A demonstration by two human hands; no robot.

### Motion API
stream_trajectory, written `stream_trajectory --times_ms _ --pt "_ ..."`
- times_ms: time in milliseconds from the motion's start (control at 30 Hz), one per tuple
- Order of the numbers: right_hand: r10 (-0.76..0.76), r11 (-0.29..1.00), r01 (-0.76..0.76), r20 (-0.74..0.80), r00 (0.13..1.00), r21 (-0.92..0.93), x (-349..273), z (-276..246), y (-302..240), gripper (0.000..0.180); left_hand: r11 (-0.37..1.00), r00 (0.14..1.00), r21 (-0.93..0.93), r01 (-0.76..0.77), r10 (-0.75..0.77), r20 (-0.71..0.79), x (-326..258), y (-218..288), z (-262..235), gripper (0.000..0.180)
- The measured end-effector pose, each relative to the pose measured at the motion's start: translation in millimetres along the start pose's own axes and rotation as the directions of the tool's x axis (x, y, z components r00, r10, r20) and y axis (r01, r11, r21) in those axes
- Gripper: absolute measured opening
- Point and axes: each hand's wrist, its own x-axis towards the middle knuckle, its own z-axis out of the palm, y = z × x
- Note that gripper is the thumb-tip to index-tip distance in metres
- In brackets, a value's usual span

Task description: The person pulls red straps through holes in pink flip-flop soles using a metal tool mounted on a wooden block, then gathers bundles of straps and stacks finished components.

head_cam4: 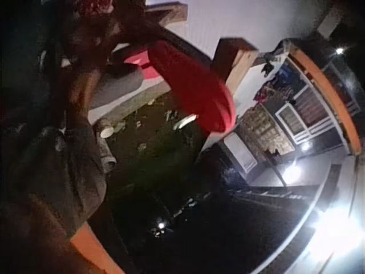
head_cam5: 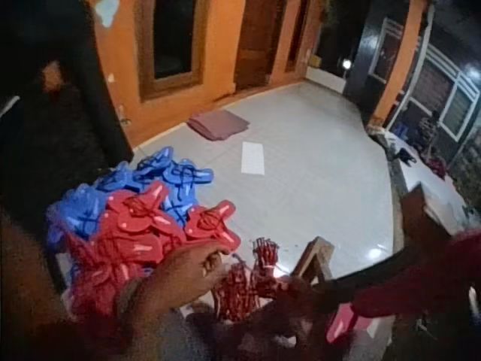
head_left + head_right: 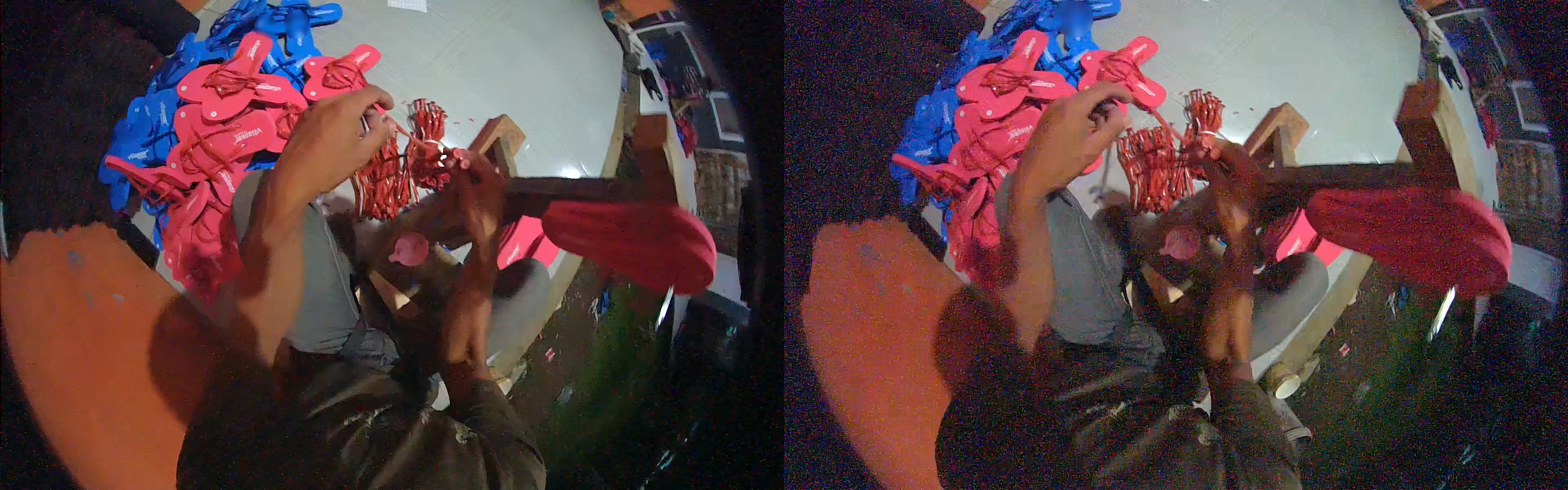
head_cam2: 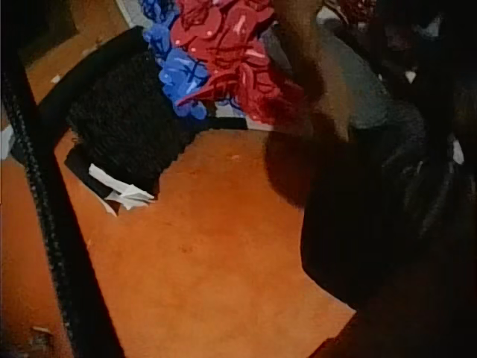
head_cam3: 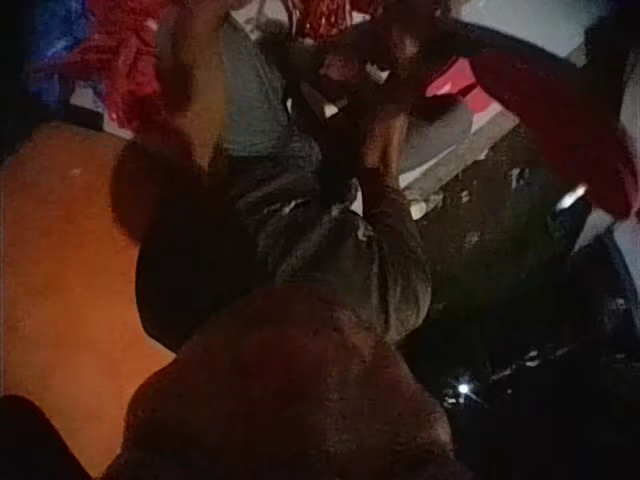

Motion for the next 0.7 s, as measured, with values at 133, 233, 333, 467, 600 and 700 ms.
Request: stream_trajectory --times_ms 133,233,333,467,600,700 --pt "0.040 0.995 -0.040 -0.006 0.999 -0.095 -19.6 -7.9 -60.6 0.015 0.946 0.946 -0.038 -0.323 0.324 0.020 -1.4 -10.3 48.9 0.043" --pt "0.001 0.991 0.014 -0.111 0.994 0.130 -34.7 -13.3 -67.7 0.017 0.951 0.913 -0.163 -0.265 0.301 0.274 -0.6 16.2 64.9 0.040" --pt "0.079 0.996 -0.069 -0.173 0.982 0.063 -52.4 -25.8 -76.0 0.023 0.951 0.948 -0.232 -0.206 0.253 0.195 -9.2 24.9 88.8 0.032" --pt "0.146 0.984 -0.149 -0.033 0.989 -0.097 -112.5 -34.4 -46.4 0.030 0.806 0.838 0.235 -0.544 0.535 0.103 10.7 -12.1 127.9 0.017" --pt "0.416 0.909 -0.412 -0.045 0.908 0.067 -166.4 -51.4 -53.4 0.031 0.835 0.861 0.229 -0.500 0.451 0.237 -12.9 10.1 160.7 0.015" --pt "0.575 0.811 -0.568 -0.011 0.818 0.139 -198.2 -61.0 -53.7 0.031 0.902 0.908 0.125 -0.414 0.398 0.133 -38.7 -15.7 201.7 0.019"
